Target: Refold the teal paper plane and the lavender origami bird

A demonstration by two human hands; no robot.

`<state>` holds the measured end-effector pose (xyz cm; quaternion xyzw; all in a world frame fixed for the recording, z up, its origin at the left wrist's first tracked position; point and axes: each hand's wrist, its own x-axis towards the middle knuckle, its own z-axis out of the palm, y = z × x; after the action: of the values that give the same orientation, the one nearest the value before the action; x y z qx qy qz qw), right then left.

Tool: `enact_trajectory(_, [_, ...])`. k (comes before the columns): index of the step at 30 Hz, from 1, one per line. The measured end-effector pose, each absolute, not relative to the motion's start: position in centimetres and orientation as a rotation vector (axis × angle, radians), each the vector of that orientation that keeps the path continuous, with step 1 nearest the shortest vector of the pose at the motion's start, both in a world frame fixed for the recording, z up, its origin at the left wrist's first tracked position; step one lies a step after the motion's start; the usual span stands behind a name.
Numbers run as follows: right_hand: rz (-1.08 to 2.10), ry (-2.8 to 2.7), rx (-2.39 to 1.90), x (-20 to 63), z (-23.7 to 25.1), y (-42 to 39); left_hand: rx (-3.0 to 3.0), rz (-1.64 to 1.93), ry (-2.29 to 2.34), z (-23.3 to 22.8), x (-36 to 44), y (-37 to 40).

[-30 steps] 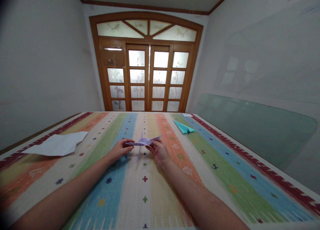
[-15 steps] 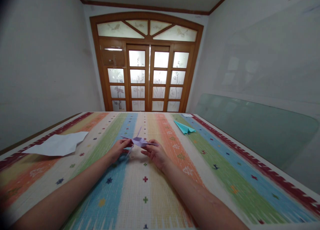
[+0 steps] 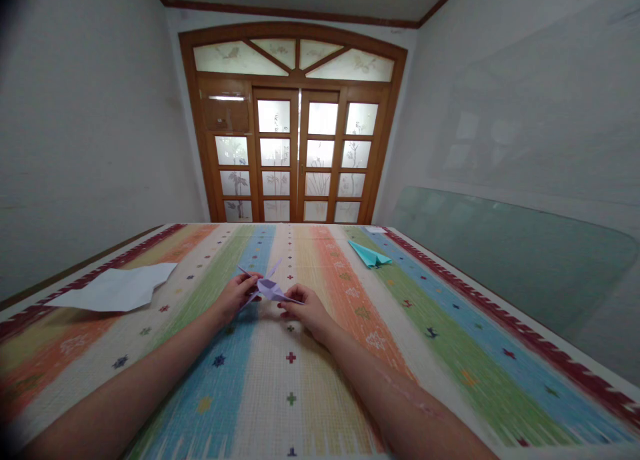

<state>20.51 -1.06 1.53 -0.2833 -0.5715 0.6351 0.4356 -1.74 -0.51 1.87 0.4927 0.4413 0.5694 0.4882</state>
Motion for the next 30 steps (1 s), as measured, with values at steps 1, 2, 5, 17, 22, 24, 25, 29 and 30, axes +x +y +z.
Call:
enact_trajectory(1, [1.548, -1.443, -0.718, 20.5, 1.5, -0.9, 1.221, 1.416, 1.088, 1.9, -1.7, -0.5])
enact_trajectory(2, [1.517, -1.465, -0.721, 20.5, 1.4, -0.8, 1.241, 1.447, 1.104, 1.9, -1.6, -0.4])
enact_trajectory(5, [1.385, -1.538, -0.697, 20.7, 1.1, -0.3, 1.307, 1.540, 1.154, 2.2, -1.6, -0.5])
enact_trajectory(17, [0.674, -1.774, -0.828, 20.2, 1.3, -1.0, 2.821, 1.367, 1.106, 3.8, -0.5, -3.9])
enact_trajectory(22, [0.806, -1.765, -0.815, 20.1, 0.9, -0.7, 2.905, 1.252, 1.053, 3.8, -0.1, -4.0])
enact_trajectory(24, [0.821, -1.767, -0.799, 20.2, 0.9, -0.7, 2.864, 1.250, 1.116, 3.7, -0.2, -3.9])
enact_trajectory(25, [0.819, -1.773, -0.780, 20.2, 1.0, -0.7, 2.840, 1.250, 1.151, 3.7, -0.2, -3.9])
enact_trajectory(29, [0.729, -1.825, -0.712, 20.3, 1.5, -1.1, 2.795, 1.209, 1.236, 3.5, -0.4, -3.7])
enact_trajectory(30, [0.699, -1.842, -0.704, 20.3, 1.6, -1.2, 2.798, 1.195, 1.242, 3.5, -0.5, -3.7])
